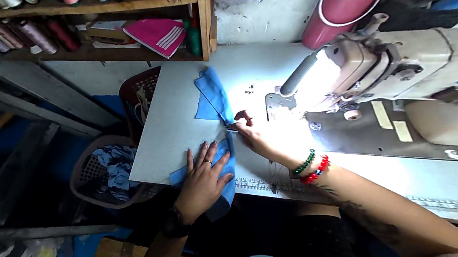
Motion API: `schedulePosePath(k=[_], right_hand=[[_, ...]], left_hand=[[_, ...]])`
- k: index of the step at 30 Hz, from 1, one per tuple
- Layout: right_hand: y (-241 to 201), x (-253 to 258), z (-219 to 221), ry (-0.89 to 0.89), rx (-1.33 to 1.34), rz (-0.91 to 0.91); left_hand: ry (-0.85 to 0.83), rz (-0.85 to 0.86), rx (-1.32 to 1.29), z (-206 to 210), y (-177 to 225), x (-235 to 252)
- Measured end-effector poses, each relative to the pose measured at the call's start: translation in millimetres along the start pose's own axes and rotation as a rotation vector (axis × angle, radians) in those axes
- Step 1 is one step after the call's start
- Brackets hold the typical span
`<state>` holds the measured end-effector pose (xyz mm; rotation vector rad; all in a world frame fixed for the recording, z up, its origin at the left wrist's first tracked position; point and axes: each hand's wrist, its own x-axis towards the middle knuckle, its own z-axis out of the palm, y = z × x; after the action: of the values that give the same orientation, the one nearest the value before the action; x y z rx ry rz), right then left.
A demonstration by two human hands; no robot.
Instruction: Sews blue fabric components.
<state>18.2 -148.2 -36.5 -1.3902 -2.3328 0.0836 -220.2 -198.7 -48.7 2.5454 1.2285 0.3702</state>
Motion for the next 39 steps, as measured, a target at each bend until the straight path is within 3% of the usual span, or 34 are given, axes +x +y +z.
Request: schedulePosePath(k=[3, 8, 10, 14, 17, 19, 22, 25, 27, 31, 33, 36, 39], right_hand=[[2.9, 0.2, 1.6, 0.019, 0.023, -0.022], [0.1, -12.0, -18.1, 0.085, -0.012, 0.183], [-11.0, -25.6, -27.0, 0.041, 0.131, 0.268], [-59.3, -75.5, -29.1, -0.045, 0.525, 0.259], [-84.2, -103.5, -18.3, -0.001, 0.470, 0.188], [-88.3, -112.4, -16.2, 0.124, 0.439, 0.160], [-84.1, -121.9, -38.4, 0.286, 0.483, 0.077], [-81.9, -138.9, -70.8, 0.227, 0.576, 0.063], [-82.2, -154.9, -83.2, 0.160, 0.613, 0.112], [-76.5, -184.8, -81.9, 0.179, 0.529, 0.286], [-72.2, -198.3, -75.8, 0.221, 0.466, 0.400], [-67.9, -214.2, -69.9, 0.265, 0.374, 0.594], [-68.7, -223.2, -74.7, 0.214, 0.378, 0.692]], left_hand=[[0.008, 0.007, 0.008, 0.9, -1.0, -0.6], [0.022, 0.013, 0.003, 1.9, 0.8, 1.1], [0.021, -0.007, -0.006, 1.2, 2.6, 0.8], [0.236, -0.005, -0.082, 14.5, 3.9, 2.2], [0.390, -0.013, -0.061, 17.4, 15.7, 8.6], [0.398, 0.025, -0.117, 9.7, 28.0, 9.0], [0.169, 0.215, -0.473, -8.5, 42.0, -2.8], [-0.224, 0.464, -1.066, -10.3, 50.6, -1.8], [-0.349, 0.433, -1.322, 3.3, 63.2, -2.5], [-0.480, 0.158, -1.698, 45.6, 93.2, -9.3], [-0.494, 0.182, -1.651, 65.3, 106.4, -13.9], [-0.421, 0.249, -1.129, 69.7, 124.2, -23.3], [-0.225, 0.227, -0.673, 73.2, 144.4, -31.0]])
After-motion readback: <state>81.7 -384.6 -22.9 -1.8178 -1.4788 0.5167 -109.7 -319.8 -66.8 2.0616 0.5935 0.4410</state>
